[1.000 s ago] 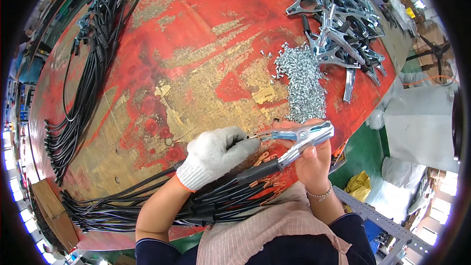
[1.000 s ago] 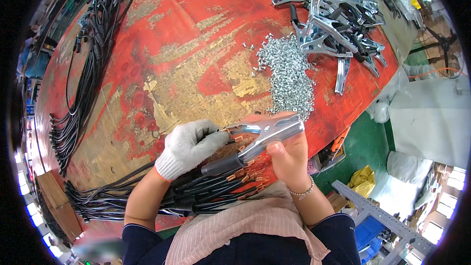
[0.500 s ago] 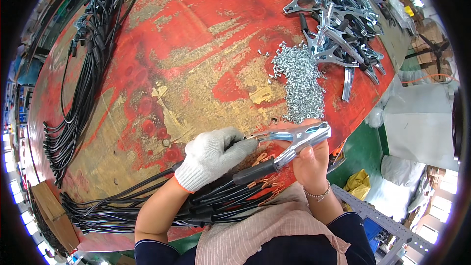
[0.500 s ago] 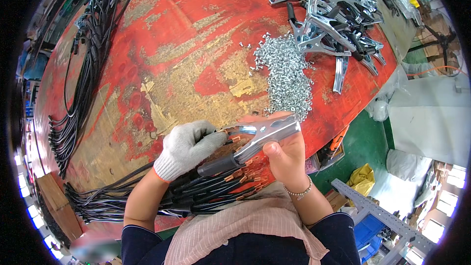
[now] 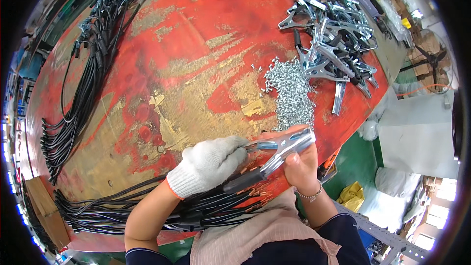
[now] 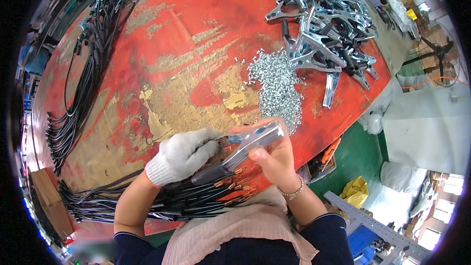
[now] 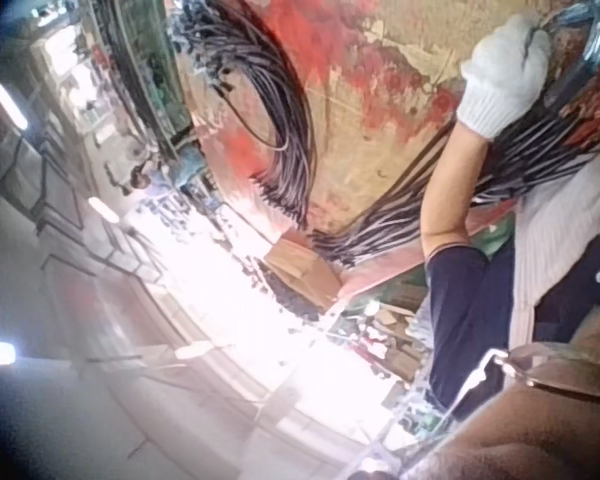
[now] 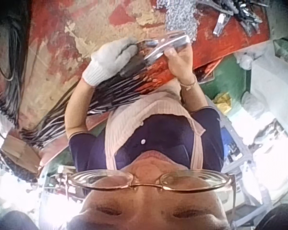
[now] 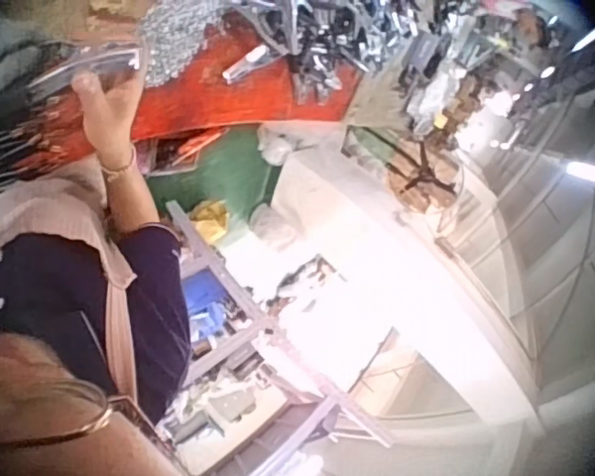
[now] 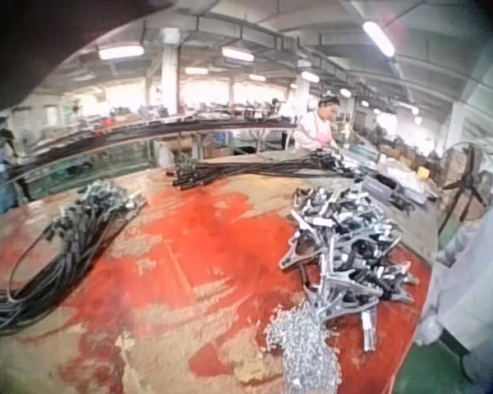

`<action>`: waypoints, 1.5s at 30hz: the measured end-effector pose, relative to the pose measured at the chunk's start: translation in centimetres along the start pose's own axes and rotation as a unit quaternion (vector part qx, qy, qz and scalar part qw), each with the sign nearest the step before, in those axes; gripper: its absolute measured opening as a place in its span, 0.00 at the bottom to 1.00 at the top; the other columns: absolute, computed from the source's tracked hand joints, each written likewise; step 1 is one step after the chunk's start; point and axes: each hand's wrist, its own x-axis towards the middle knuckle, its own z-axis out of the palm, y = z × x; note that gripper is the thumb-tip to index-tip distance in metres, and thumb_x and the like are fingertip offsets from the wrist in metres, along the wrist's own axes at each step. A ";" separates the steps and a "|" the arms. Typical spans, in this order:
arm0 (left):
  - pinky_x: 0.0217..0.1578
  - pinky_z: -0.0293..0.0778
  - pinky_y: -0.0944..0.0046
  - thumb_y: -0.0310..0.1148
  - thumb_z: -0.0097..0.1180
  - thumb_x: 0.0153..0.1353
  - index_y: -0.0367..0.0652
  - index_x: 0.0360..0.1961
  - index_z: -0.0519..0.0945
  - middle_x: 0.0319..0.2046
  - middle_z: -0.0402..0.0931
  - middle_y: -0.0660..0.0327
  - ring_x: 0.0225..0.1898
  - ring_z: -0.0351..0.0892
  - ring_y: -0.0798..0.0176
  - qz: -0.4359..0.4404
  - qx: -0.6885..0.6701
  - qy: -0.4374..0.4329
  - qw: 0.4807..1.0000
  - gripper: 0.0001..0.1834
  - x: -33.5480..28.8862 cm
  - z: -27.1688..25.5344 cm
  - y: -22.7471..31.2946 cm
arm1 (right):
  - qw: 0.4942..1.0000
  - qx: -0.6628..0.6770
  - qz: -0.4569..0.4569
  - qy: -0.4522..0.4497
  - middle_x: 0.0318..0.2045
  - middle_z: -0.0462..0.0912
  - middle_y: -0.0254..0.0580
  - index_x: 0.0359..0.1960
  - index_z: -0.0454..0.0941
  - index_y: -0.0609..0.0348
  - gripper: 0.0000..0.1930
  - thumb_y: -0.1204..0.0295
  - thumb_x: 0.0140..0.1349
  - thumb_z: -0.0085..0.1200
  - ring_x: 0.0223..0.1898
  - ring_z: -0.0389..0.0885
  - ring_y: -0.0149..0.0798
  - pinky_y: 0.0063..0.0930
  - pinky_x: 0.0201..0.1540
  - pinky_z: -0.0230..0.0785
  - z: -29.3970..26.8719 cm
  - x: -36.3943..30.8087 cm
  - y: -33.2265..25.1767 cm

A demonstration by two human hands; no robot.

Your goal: Assembling battery cables by attaching metal clamps to the ends of heavy-duty black wires.

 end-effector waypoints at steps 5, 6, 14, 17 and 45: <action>0.40 0.77 0.61 0.39 0.48 0.68 0.36 0.51 0.77 0.36 0.83 0.53 0.36 0.83 0.55 -0.067 -0.156 0.029 0.985 0.19 0.9 0.9 -1.3 | 0.989 -0.142 -0.040 0.015 0.47 0.80 0.54 0.56 0.67 0.60 0.21 0.58 0.70 0.51 0.48 0.80 0.46 0.38 0.50 0.74 -3.4 4.9 -0.5; 0.36 0.77 0.62 0.38 0.48 0.69 0.35 0.51 0.77 0.35 0.83 0.55 0.33 0.82 0.58 -0.083 -0.241 0.061 0.965 0.18 1.3 1.7 -3.2 | 0.988 -0.138 -0.041 0.060 0.43 0.82 0.48 0.52 0.72 0.59 0.18 0.60 0.69 0.53 0.46 0.81 0.43 0.34 0.47 0.74 -3.6 6.5 -0.7; 0.18 0.63 0.78 0.37 0.52 0.68 0.38 0.47 0.78 0.26 0.77 0.66 0.19 0.71 0.76 -0.087 -0.504 0.098 0.853 0.14 1.1 0.7 -3.0 | 0.649 -0.724 -0.234 0.021 0.26 0.76 0.36 0.27 0.80 0.52 0.08 0.65 0.52 0.66 0.32 0.76 0.42 0.36 0.37 0.69 -4.1 10.9 2.1; 0.20 0.68 0.76 0.36 0.49 0.69 0.38 0.49 0.77 0.27 0.79 0.63 0.21 0.74 0.75 -0.090 -0.485 0.095 0.864 0.14 0.6 1.1 -2.2 | 0.613 -0.758 -0.221 0.027 0.26 0.77 0.35 0.27 0.79 0.51 0.08 0.64 0.53 0.65 0.33 0.76 0.42 0.37 0.37 0.69 -4.0 11.1 2.5; 0.37 0.77 0.55 0.38 0.50 0.65 0.46 0.46 0.80 0.31 0.82 0.52 0.35 0.83 0.48 0.001 -0.126 0.041 0.991 0.13 -1.6 1.1 -0.3 | 0.986 -0.160 0.030 0.041 0.30 0.81 0.32 0.36 0.78 0.61 0.07 0.71 0.64 0.60 0.30 0.78 0.24 0.20 0.33 0.73 0.6 2.5 4.1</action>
